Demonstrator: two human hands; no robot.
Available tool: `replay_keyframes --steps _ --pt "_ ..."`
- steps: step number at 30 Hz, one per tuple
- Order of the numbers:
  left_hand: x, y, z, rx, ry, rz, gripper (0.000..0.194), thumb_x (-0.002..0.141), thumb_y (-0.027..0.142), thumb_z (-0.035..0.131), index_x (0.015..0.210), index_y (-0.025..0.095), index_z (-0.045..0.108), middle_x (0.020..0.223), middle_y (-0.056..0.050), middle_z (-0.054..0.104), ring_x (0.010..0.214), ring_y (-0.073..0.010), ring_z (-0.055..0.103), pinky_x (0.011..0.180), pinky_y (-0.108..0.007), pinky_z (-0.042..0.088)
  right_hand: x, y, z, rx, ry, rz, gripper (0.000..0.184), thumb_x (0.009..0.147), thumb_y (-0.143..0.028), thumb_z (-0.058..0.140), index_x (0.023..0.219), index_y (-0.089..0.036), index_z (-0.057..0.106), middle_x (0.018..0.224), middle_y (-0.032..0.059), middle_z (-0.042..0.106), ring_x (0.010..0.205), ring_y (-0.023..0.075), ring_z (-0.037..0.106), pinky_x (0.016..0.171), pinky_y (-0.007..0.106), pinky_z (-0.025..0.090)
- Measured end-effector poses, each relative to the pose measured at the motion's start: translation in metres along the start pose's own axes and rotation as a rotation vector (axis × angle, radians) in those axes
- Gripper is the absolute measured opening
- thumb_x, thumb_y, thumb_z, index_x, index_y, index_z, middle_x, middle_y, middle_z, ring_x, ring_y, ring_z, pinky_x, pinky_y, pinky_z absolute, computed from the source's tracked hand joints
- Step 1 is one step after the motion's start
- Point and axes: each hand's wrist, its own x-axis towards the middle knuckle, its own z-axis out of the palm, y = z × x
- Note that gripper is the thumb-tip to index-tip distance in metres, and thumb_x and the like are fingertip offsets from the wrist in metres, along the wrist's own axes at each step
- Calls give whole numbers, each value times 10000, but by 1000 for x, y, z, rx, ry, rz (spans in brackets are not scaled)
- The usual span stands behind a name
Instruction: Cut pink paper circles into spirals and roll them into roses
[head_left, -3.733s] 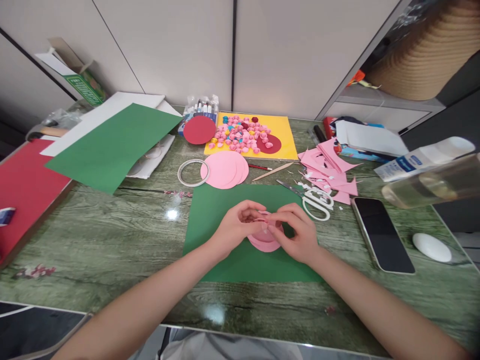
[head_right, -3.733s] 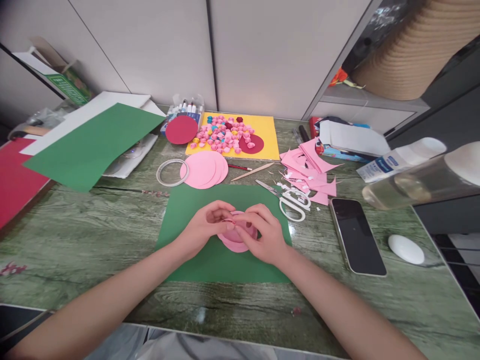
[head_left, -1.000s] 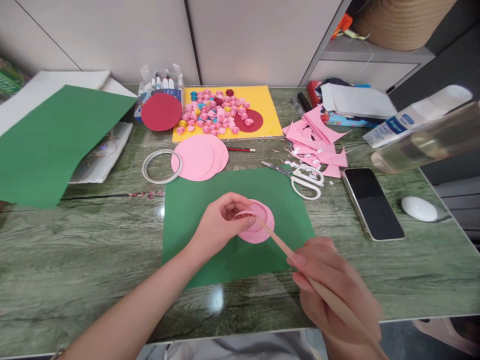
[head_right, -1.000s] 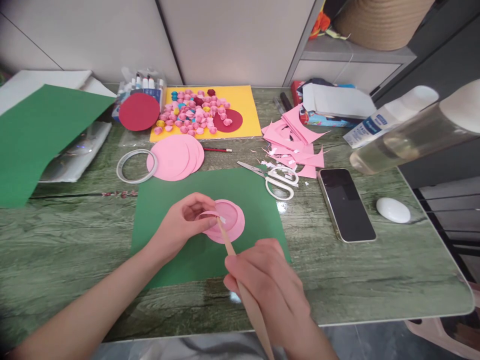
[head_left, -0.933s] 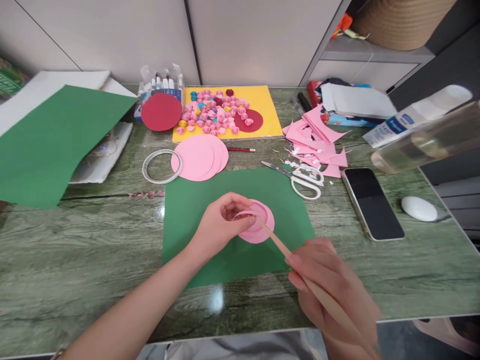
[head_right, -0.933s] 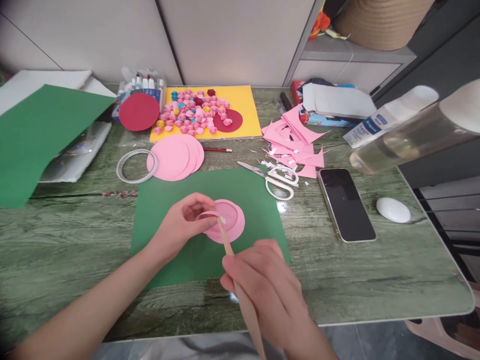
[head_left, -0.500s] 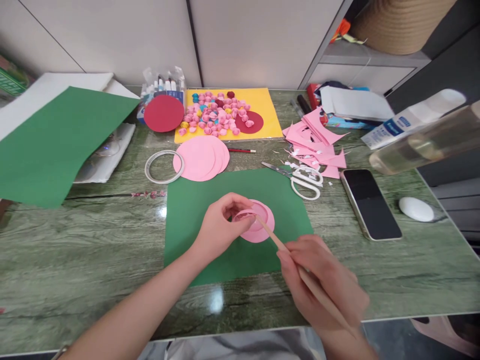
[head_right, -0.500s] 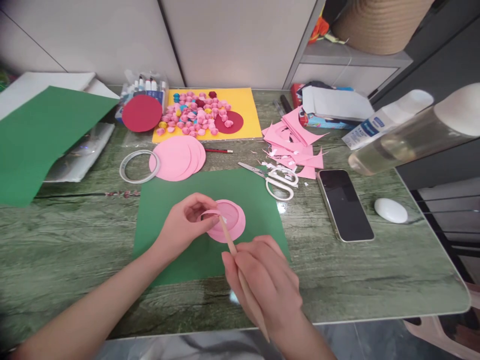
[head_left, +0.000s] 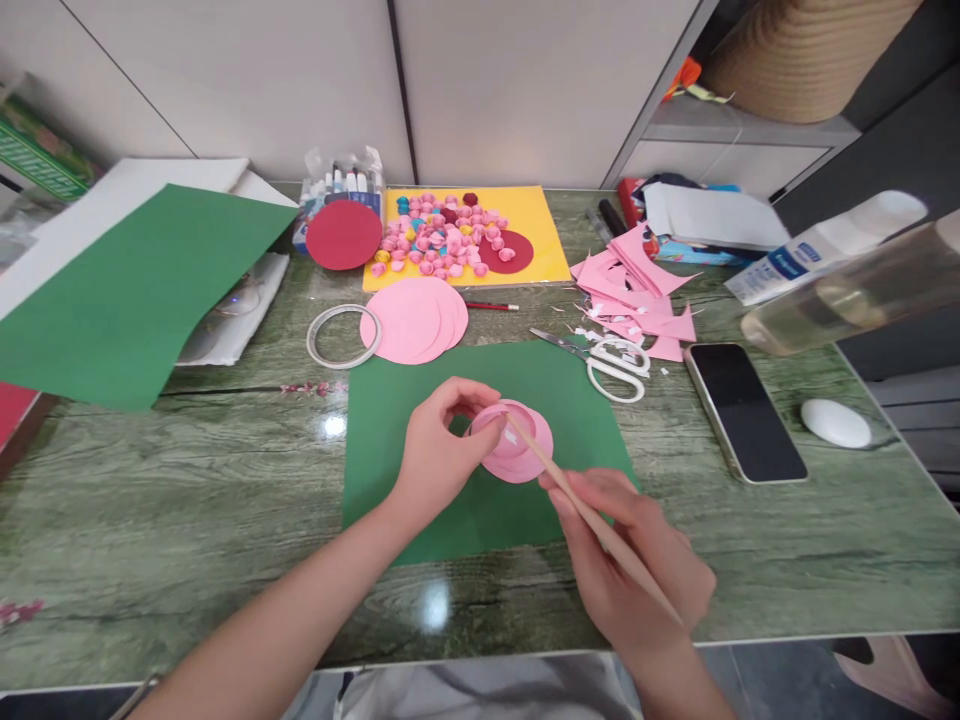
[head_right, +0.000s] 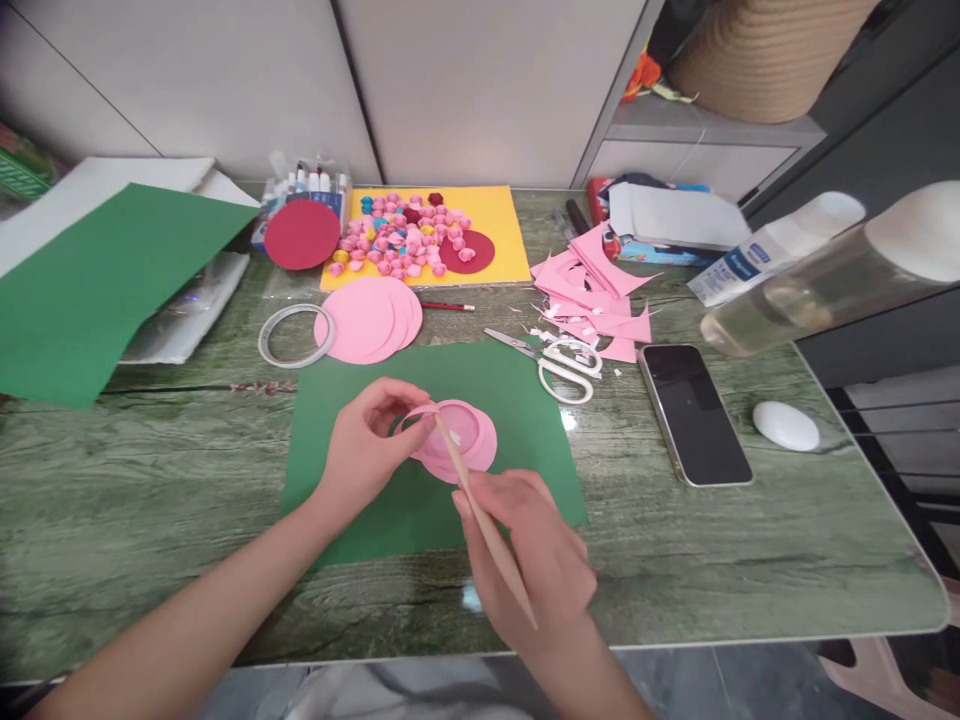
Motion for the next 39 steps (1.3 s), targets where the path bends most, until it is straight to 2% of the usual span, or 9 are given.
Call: replay_keyframes --steps 6,11,18,24,28,31,36,39 --pt "-3 5 3 13 -19 24 113 706 162 621 816 176 599 803 -9 625 770 -127 569 720 -237 442 3 2 -2 -10 -26 9 281 696 -38 670 915 -199 599 870 55 699 772 185 675 656 308 566" --pt "-4 6 4 26 -7 19 94 702 160 620 790 176 591 778 -7 613 725 -124 543 690 -239 434 2 3 2 61 64 21 277 672 -13 672 845 -210 582 806 27 706 703 175 674 582 292 562" --pt "-7 6 5 58 -2 42 81 708 163 609 786 181 602 798 -17 621 762 -141 557 717 -254 439 -1 3 3 107 81 69 202 717 -24 632 699 -205 544 729 16 695 636 160 650 535 277 520" --pt "-7 4 4 114 0 76 106 706 141 605 801 188 598 814 -18 625 767 -143 546 733 -260 436 1 0 4 276 140 259 215 741 -34 612 865 -204 566 718 -10 680 595 146 663 515 258 533" --pt "-7 3 2 141 1 107 108 718 139 596 814 189 609 823 -19 623 766 -141 538 736 -262 433 3 1 1 264 81 240 163 738 -63 641 822 -204 637 714 0 681 655 160 671 565 269 546" --pt "-7 4 1 160 -6 129 115 725 140 597 824 191 627 826 -22 624 769 -144 540 730 -263 432 3 4 0 344 60 266 209 715 -51 663 849 -209 638 801 9 690 652 164 681 578 285 564" --pt "-6 5 -1 208 -8 185 121 745 143 598 842 192 650 824 -21 632 776 -143 550 721 -263 435 2 5 1 358 70 325 204 721 -40 655 849 -197 631 808 11 698 654 171 700 572 273 570" --pt "-6 3 -2 241 -19 224 111 758 172 614 850 196 671 818 -20 637 772 -140 555 710 -266 441 3 5 1 379 89 376 169 739 -60 647 841 -193 622 766 4 701 623 173 703 517 252 553"
